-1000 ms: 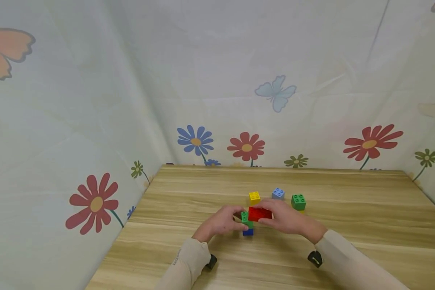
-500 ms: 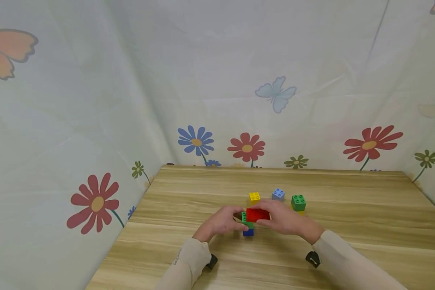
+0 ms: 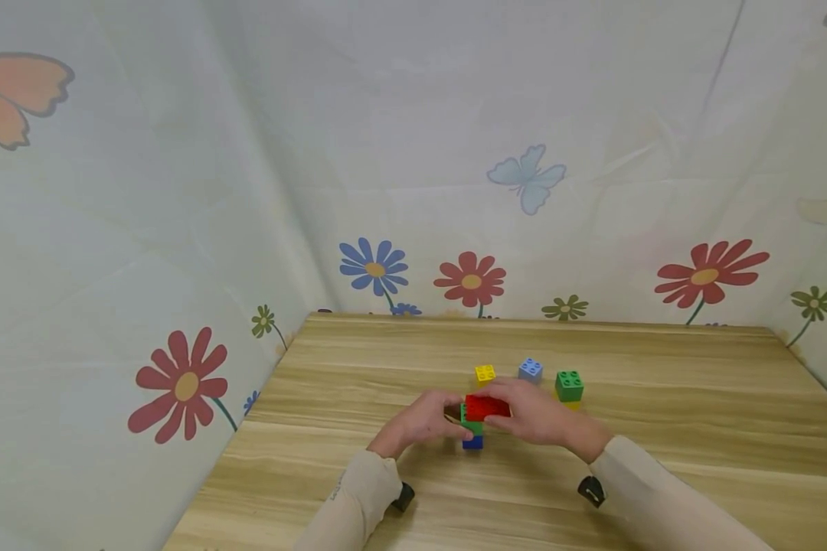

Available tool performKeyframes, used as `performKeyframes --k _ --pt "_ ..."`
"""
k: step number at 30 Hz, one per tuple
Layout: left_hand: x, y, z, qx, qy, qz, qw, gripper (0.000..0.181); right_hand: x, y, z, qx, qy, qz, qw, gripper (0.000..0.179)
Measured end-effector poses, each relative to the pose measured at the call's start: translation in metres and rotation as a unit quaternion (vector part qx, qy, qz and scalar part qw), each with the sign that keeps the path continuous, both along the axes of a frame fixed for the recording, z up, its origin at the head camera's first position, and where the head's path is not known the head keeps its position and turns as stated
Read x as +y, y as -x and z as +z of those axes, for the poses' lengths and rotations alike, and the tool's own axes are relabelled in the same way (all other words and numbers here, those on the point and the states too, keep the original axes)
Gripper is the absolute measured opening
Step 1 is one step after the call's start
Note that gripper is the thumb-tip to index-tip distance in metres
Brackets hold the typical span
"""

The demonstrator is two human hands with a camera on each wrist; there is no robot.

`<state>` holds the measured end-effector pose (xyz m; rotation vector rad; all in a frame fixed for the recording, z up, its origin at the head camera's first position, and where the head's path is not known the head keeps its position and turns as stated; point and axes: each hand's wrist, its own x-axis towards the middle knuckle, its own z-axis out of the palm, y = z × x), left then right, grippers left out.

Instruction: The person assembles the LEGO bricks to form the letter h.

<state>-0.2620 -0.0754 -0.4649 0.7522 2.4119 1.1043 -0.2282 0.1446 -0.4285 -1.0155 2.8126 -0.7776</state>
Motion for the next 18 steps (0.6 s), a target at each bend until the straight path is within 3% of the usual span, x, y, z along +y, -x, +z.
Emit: performKeyframes --k 18 --pt "-0.0002 0.001 -0.0024 -0.012 0.005 0.014 0.9998 0.026 -0.0084 -0.0012 0.0014 0.038 -0.03 -0.003 0.9988 0.039"
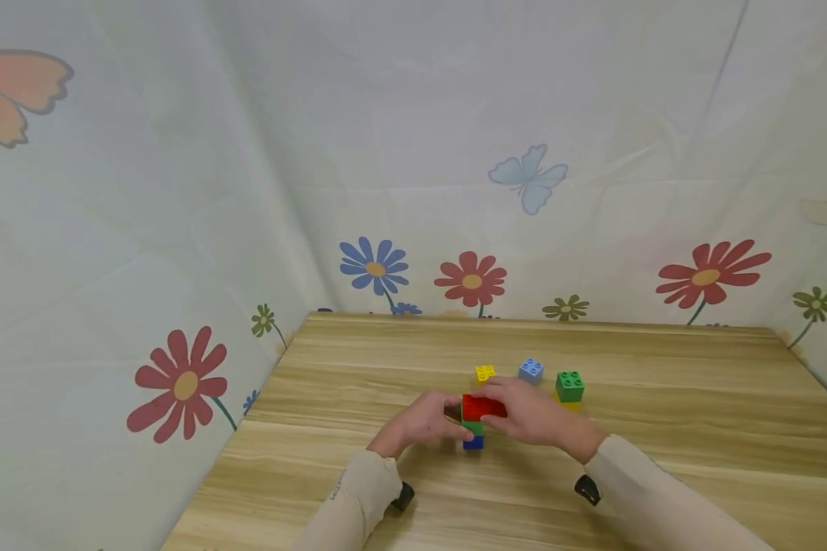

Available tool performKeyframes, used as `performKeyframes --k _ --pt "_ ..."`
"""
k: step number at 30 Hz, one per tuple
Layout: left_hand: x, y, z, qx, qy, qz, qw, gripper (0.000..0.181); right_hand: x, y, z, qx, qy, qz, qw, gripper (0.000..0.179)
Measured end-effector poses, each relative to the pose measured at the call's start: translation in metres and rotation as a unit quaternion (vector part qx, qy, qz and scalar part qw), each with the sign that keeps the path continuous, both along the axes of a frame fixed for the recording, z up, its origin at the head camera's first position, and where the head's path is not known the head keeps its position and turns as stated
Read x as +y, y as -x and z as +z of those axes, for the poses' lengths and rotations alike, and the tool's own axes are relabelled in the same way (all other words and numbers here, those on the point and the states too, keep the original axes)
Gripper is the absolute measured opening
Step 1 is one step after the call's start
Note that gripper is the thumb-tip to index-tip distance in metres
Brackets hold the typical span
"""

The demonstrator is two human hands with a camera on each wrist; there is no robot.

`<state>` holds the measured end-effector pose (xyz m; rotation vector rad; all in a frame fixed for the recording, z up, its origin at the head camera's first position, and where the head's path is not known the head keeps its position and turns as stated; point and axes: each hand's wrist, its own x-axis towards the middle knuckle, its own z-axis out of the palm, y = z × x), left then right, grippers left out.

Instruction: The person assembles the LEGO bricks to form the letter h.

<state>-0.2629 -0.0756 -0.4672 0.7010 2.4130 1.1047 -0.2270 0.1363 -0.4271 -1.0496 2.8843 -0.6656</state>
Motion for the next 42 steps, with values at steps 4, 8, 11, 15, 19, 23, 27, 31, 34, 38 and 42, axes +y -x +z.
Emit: performKeyframes --k 4,8,11,15,19,23,27,31,34,38,42 --pt "0.0 -0.0002 0.0007 -0.003 0.002 0.001 1.0 0.028 -0.0016 0.0002 0.0014 0.004 -0.004 0.004 1.0 0.038" --pt "-0.0003 0.0002 0.0005 0.0 0.007 0.003 1.0 0.03 -0.0025 -0.0001 0.0031 0.013 -0.016 0.008 0.9998 0.038" --pt "-0.0005 0.0008 -0.0003 0.001 0.002 0.003 1.0 0.03 -0.0025 0.0 0.003 0.028 -0.02 0.018 0.9992 0.038" --pt "-0.0001 0.0008 -0.0007 -0.001 -0.004 0.003 1.0 0.029 -0.003 0.0006 0.0028 0.046 -0.023 0.03 0.9982 0.036" --pt "0.0013 0.0004 0.0001 -0.007 -0.006 0.008 0.9999 0.029 -0.0046 0.0008 0.0042 0.052 -0.041 0.03 0.9973 0.035" --pt "0.0021 -0.0001 0.0004 -0.008 -0.009 0.006 0.9999 0.03 -0.0048 0.0001 0.0046 0.038 -0.045 0.022 0.998 0.035" --pt "0.0026 -0.0005 -0.0006 -0.01 -0.012 -0.001 0.9999 0.03 -0.0031 -0.0011 0.0025 0.026 -0.031 0.016 0.999 0.035" --pt "0.0026 -0.0006 -0.0013 -0.008 -0.01 0.0 0.9999 0.03 -0.0021 -0.0011 0.0011 0.022 -0.023 0.012 0.9994 0.036" --pt "0.0029 -0.0004 -0.0015 -0.008 -0.007 0.004 0.9999 0.03 -0.0018 0.0 0.0003 0.018 -0.02 0.01 0.9996 0.036" --pt "0.0035 -0.0007 -0.0006 -0.008 -0.004 0.005 0.9999 0.029 -0.0016 0.0 0.0007 0.013 -0.019 0.006 0.9997 0.037" --pt "0.0032 -0.0018 0.0001 -0.008 -0.006 0.008 0.9999 0.029 -0.0024 -0.001 0.0015 0.017 -0.021 0.003 0.9996 0.037"
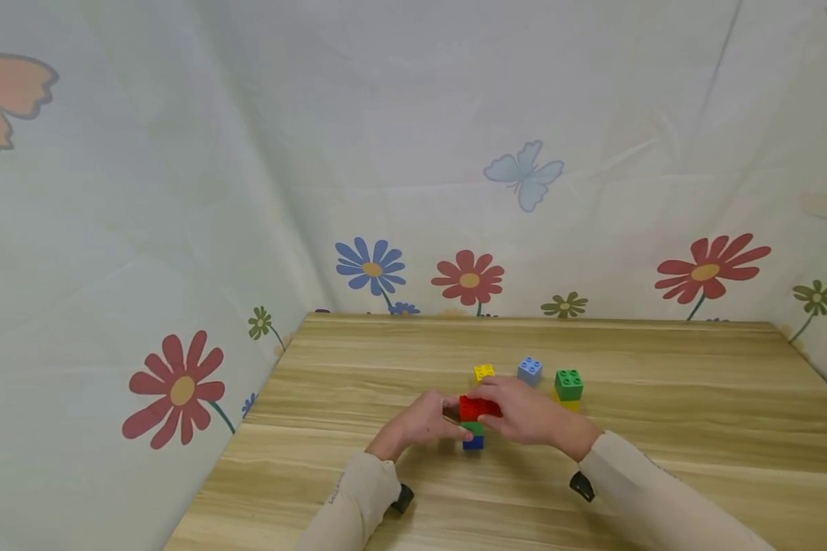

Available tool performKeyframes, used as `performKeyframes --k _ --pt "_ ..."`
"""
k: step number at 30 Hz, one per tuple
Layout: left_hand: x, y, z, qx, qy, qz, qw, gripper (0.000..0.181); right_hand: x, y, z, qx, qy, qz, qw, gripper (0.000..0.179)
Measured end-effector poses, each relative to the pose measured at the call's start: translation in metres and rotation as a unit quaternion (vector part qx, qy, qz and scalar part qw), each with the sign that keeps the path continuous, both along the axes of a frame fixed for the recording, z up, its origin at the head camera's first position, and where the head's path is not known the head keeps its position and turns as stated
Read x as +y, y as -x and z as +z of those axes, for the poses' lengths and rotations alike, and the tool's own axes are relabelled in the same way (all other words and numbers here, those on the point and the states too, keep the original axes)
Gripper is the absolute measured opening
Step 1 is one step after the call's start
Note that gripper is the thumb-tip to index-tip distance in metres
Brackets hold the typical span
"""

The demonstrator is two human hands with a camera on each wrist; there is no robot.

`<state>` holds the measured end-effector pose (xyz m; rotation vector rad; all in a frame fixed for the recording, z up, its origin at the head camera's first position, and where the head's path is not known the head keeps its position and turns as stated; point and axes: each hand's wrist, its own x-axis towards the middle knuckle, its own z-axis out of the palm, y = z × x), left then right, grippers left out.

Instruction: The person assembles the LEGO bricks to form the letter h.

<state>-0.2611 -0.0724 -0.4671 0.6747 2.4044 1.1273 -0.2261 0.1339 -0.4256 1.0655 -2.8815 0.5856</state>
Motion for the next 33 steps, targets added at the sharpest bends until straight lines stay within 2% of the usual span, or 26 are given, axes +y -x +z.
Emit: performKeyframes --k 9,24,33 --pt "-0.0009 -0.0013 -0.004 0.005 -0.018 -0.002 0.9998 0.029 -0.003 -0.0032 -0.0036 0.034 -0.013 0.002 0.9993 0.035" --pt "-0.0022 -0.0006 -0.0059 0.008 -0.023 -0.005 0.9997 0.03 -0.0032 -0.0052 -0.0063 0.049 -0.017 -0.003 0.9987 0.039" --pt "-0.0015 0.0002 -0.006 0.008 -0.031 0.0 0.9995 0.029 -0.0035 -0.0024 -0.0045 0.038 -0.014 -0.008 0.9992 0.038"
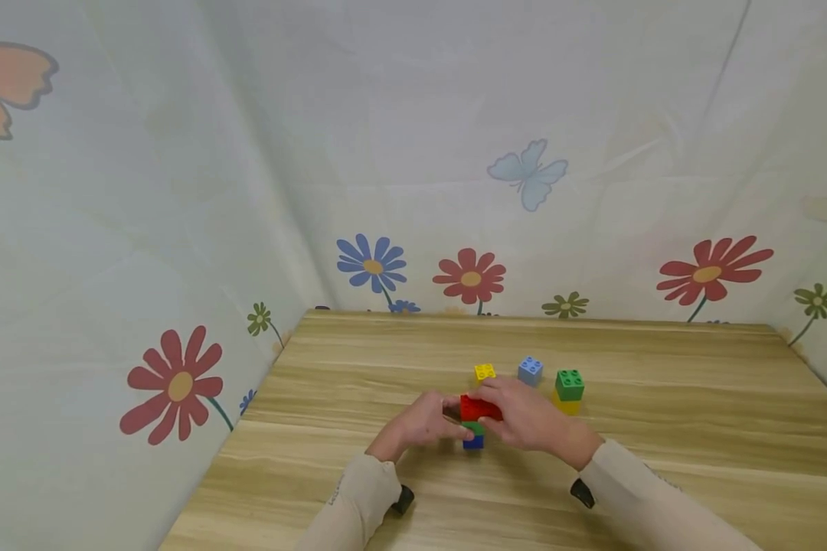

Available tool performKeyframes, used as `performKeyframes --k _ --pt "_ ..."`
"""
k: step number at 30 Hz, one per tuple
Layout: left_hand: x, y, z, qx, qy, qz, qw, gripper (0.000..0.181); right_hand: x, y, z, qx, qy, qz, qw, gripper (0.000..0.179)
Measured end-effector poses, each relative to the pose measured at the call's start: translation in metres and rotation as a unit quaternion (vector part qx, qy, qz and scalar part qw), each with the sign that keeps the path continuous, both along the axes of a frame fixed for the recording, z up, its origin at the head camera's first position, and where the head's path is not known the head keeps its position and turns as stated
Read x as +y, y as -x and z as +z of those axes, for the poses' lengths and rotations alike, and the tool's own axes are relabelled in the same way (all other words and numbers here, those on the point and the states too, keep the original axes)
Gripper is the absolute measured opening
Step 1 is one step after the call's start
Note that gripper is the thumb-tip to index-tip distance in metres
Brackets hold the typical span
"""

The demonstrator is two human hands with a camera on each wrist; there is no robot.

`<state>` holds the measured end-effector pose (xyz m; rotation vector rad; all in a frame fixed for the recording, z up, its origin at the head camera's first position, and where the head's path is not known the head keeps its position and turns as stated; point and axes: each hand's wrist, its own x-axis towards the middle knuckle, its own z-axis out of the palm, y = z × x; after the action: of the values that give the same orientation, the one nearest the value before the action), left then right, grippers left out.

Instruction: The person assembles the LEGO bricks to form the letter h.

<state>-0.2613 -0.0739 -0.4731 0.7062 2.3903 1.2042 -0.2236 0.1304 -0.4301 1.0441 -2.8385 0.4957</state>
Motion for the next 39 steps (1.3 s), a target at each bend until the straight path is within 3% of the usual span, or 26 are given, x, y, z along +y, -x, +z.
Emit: performKeyframes --k 16,26,39 --pt "0.0 -0.002 -0.001 0.006 -0.008 -0.009 0.9999 0.03 0.005 0.0 -0.005 -0.028 0.026 -0.005 0.9993 0.042" --pt "0.0 -0.001 0.0 0.002 0.005 0.003 1.0 0.027 0.019 -0.001 -0.001 -0.044 0.038 -0.01 0.9983 0.043" --pt "0.0 -0.003 0.0 0.006 0.018 0.015 0.9997 0.028 0.054 -0.006 0.006 -0.001 0.051 -0.001 0.9987 0.04"
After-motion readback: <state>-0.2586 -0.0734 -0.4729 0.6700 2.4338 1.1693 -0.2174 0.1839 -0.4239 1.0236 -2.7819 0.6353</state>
